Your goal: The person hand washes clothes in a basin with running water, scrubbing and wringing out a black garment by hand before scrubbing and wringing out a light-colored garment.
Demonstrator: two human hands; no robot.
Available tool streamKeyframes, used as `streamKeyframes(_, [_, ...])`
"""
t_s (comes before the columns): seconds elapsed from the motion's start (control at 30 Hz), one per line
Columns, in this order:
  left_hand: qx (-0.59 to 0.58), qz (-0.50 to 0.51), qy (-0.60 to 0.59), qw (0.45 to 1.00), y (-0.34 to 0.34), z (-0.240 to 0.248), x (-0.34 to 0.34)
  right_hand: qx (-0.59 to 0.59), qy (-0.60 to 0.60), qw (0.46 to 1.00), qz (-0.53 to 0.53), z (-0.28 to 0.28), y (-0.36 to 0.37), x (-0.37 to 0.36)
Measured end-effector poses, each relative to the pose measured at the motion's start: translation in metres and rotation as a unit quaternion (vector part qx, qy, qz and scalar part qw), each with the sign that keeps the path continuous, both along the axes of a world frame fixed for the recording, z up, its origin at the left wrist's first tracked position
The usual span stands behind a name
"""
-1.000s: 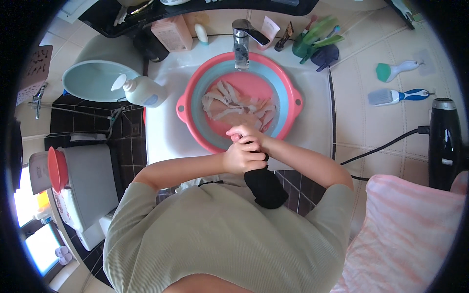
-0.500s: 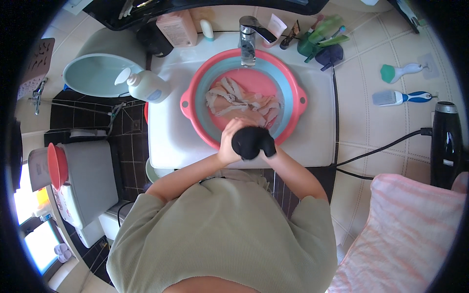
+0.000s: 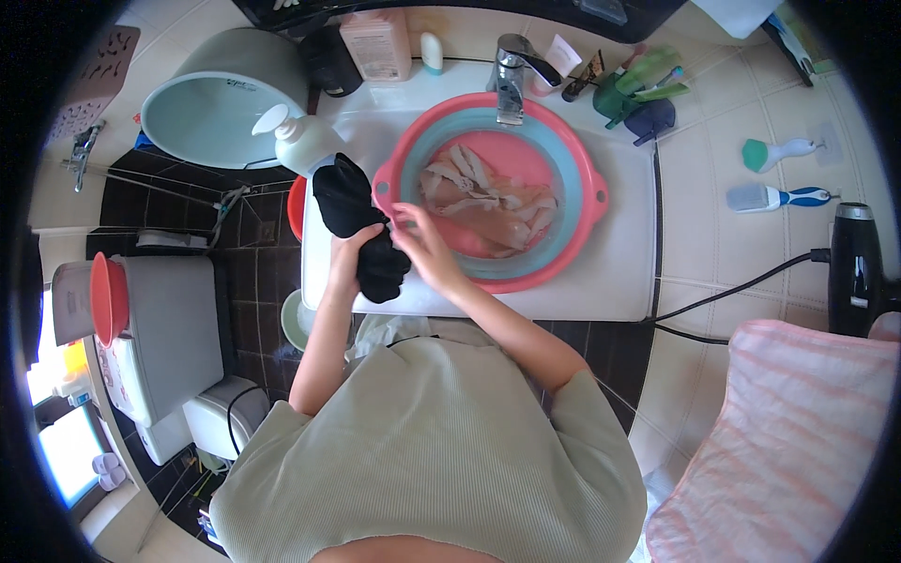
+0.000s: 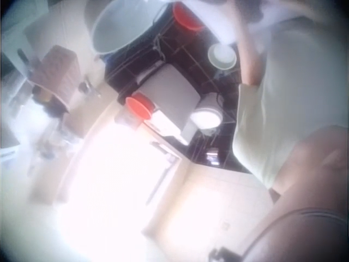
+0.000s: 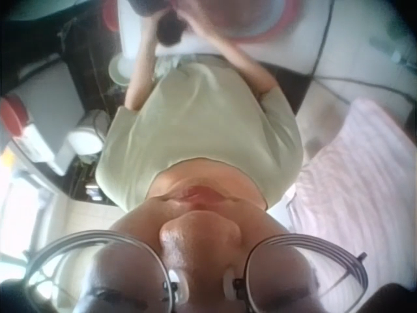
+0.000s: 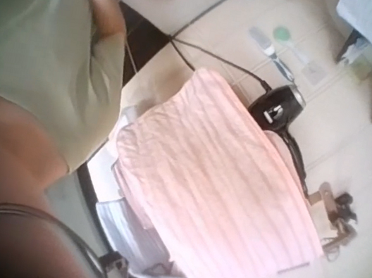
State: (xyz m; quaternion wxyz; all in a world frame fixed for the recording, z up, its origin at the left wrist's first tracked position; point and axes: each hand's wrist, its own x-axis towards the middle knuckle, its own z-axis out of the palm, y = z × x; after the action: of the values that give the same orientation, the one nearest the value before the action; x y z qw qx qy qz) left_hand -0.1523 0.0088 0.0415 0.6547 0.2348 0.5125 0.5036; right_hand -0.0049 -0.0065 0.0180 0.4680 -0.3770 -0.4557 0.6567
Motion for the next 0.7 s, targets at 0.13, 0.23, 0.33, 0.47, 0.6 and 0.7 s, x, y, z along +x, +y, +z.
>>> streamKeyframes(0.13, [0.04,-0.022,0.244,0.969,-0.002,-0.014,-0.051,0.047,-0.122,0.989,0.071,-0.001,0.006,-0.041])
streamKeyframes(0.23, [0.02,0.035,0.31,0.95,-0.004,-0.03,-0.07,-0.029,-0.087,0.989,0.115,-0.014,0.015,-0.059])
streamKeyframes(0.33, [0.069,0.073,0.308,0.946,-0.004,-0.038,-0.084,-0.037,-0.081,0.987,0.132,-0.022,0.017,-0.072])
streamKeyframes(0.47, [0.094,0.034,0.518,0.849,0.002,-0.052,-0.098,-0.065,-0.087,0.988,0.109,-0.03,0.016,-0.083])
streamKeyframes(0.6, [0.023,-0.019,0.702,0.712,0.006,-0.045,-0.093,-0.03,-0.192,0.973,0.122,-0.047,0.019,-0.082])
streamKeyframes(0.7, [0.081,0.021,0.636,0.767,0.007,-0.054,-0.1,-0.025,-0.164,0.982,0.093,-0.056,0.012,-0.082])
